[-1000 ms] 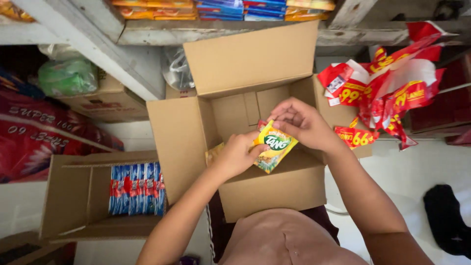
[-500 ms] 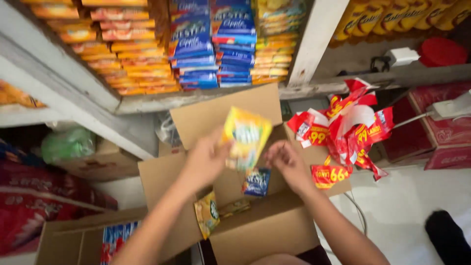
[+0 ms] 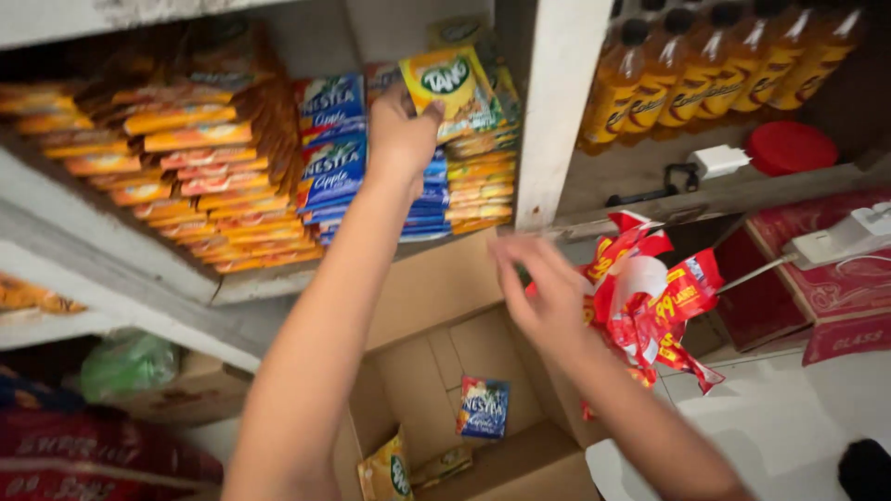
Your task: Packing drink sachets from shelves into a cardboard box on the floor.
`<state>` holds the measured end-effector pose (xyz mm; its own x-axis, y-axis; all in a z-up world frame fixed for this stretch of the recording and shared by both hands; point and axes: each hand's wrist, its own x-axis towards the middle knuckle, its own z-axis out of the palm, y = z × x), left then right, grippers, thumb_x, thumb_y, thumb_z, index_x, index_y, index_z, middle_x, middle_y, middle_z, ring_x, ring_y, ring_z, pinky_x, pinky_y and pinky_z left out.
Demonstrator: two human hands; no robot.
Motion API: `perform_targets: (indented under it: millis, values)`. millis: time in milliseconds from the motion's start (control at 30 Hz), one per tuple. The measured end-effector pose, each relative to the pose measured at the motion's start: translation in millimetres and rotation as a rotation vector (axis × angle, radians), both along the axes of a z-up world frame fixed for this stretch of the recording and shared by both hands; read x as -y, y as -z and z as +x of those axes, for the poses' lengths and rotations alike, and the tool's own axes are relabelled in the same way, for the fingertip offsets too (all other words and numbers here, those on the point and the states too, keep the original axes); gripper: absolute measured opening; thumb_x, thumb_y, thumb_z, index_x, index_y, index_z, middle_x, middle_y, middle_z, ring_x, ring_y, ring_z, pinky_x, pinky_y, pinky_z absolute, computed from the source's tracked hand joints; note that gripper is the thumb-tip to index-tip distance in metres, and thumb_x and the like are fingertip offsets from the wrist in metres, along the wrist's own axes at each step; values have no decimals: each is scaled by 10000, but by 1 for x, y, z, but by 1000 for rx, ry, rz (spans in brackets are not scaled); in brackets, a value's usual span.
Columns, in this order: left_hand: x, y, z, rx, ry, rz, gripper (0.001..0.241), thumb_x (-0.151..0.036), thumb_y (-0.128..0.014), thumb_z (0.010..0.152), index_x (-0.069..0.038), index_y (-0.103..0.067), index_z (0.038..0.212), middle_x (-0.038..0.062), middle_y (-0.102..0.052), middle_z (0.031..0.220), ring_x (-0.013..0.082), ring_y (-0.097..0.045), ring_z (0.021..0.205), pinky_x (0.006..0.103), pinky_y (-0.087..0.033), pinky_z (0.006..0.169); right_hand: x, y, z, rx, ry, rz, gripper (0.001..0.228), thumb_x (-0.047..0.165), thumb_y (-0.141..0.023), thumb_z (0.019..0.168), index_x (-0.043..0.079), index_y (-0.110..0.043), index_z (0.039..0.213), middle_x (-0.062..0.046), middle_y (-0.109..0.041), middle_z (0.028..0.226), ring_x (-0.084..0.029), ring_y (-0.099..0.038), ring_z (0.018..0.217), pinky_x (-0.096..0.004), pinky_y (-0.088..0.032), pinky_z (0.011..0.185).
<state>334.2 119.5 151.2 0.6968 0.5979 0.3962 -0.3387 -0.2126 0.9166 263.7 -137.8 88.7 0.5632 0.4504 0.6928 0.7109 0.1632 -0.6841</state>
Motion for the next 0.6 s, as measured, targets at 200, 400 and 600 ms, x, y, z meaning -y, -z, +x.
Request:
perform_targets:
  millis: [200, 400, 600]
  values:
    - [8, -11, 13, -25, -254, 83, 585, 0, -768, 806, 5, -508, 1330, 157, -712, 1087, 229, -706, 996, 348, -567, 856, -48, -88, 64, 1136, 624, -294, 301, 153, -651, 933, 65, -694, 1218, -46, -685, 1229, -202, -597, 1282, -507, -275, 1159]
    - [10, -22, 8, -127, -232, 320, 450, -115, -781, 836, -3, -661, 1255, 184, -772, 1077, 250, -757, 983, 353, -573, 870, -47, -93, 89, 1402, 863, -485, 294, 237, -596, 925, 98, -702, 1162, -15, -697, 1178, -153, -559, 1328, -522, -182, 1221]
    - [11, -17, -2, -221, -241, 476, 481, -235, -758, 856, -26, -684, 1282, 228, -747, 1091, 328, -743, 1017, 384, -565, 884, -44, -95, 92, 1461, 852, -507, 331, 230, -591, 927, 90, -705, 1205, -6, -689, 1106, -137, -558, 1277, -505, -196, 1222]
